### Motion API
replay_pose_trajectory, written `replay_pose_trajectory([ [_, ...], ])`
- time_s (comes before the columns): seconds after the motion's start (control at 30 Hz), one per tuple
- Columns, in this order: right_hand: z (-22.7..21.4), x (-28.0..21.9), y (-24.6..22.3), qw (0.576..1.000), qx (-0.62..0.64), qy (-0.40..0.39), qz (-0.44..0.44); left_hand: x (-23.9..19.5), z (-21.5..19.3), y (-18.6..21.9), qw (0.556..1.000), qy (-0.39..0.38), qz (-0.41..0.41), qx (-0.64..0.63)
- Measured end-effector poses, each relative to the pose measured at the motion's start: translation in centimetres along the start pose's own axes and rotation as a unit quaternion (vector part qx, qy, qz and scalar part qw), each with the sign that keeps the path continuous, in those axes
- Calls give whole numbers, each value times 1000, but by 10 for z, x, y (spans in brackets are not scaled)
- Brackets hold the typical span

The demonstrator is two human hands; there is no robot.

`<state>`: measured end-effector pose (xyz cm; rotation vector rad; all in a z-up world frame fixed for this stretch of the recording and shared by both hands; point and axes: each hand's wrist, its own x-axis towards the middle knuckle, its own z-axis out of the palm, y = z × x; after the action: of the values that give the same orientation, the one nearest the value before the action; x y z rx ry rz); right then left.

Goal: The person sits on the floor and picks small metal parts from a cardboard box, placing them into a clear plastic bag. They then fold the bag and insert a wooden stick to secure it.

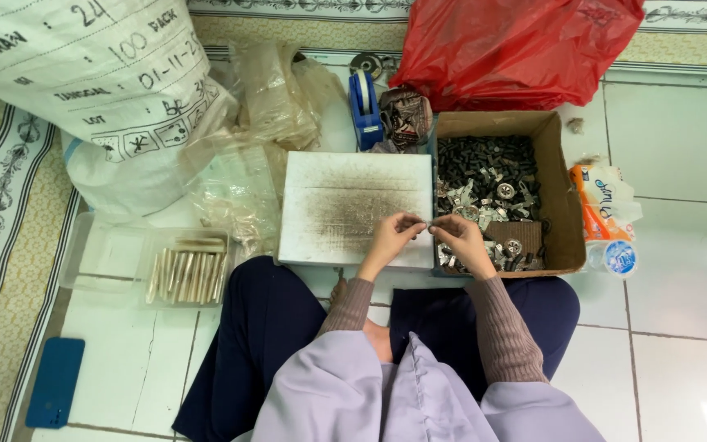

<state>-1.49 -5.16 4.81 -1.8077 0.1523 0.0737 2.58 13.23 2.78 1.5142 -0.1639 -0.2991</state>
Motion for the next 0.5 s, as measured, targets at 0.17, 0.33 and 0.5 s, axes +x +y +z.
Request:
replay_pose_trajectory([
  [0.17,41,16,0,997,-70,-34,-5,-19,-40,15,996,46,-14,76],
  [0.33,72,30,27,968,-244,-39,-38,-14,-47,-45,977,99,11,187],
  [0.5,88,30,39,913,-393,38,-99,-16,-45,-64,944,133,63,295],
])
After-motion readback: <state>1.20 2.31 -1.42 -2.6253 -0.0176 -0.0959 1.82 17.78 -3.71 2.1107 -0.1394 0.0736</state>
